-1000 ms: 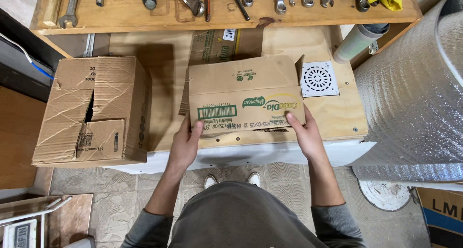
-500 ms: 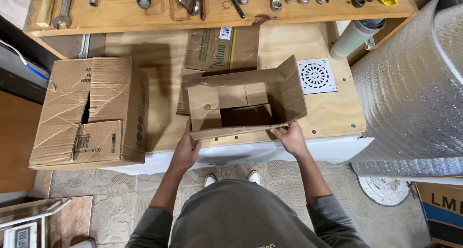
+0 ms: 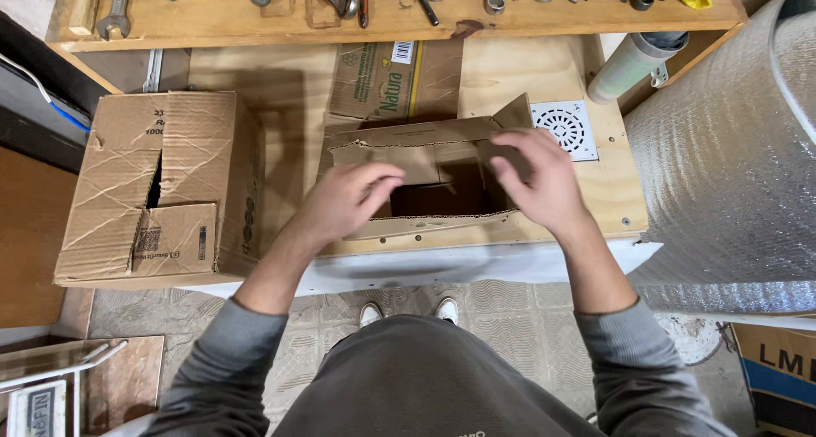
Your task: The person folds multiple cardboard boxes on a wooden workbench. They flatten each box, tuck flaps, and stack them. The person handles boxes of different sizes and brands, repeating the folding process for each one.
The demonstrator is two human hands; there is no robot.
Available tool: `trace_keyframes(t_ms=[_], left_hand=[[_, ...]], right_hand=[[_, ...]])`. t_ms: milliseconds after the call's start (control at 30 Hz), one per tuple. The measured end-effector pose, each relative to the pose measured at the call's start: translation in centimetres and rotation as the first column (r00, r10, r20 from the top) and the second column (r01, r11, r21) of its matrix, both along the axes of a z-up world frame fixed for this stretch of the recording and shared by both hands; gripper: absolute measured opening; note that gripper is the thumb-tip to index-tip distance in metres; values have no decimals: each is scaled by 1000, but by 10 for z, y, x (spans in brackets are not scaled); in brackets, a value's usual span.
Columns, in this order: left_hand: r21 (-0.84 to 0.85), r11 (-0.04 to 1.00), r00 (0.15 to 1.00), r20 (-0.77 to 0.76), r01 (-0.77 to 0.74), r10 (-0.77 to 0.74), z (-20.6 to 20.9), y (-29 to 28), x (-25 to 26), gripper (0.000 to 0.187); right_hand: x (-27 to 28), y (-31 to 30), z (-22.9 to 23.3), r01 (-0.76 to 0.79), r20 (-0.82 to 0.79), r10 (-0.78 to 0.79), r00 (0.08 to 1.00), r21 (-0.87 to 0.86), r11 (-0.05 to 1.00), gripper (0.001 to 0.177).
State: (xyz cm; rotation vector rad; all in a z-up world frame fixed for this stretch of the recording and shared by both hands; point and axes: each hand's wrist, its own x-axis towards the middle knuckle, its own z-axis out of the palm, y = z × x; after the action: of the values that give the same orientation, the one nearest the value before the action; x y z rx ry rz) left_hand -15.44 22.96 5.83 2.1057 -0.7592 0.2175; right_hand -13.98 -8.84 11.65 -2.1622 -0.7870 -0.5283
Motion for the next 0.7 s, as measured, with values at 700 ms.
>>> trace_keyframes(t_ms=[700], left_hand=[[871, 490, 991, -101, 48, 82, -2, -18, -9, 78]], right_hand=[[168, -30, -136, 46, -400, -206, 893, -374, 926, 27]])
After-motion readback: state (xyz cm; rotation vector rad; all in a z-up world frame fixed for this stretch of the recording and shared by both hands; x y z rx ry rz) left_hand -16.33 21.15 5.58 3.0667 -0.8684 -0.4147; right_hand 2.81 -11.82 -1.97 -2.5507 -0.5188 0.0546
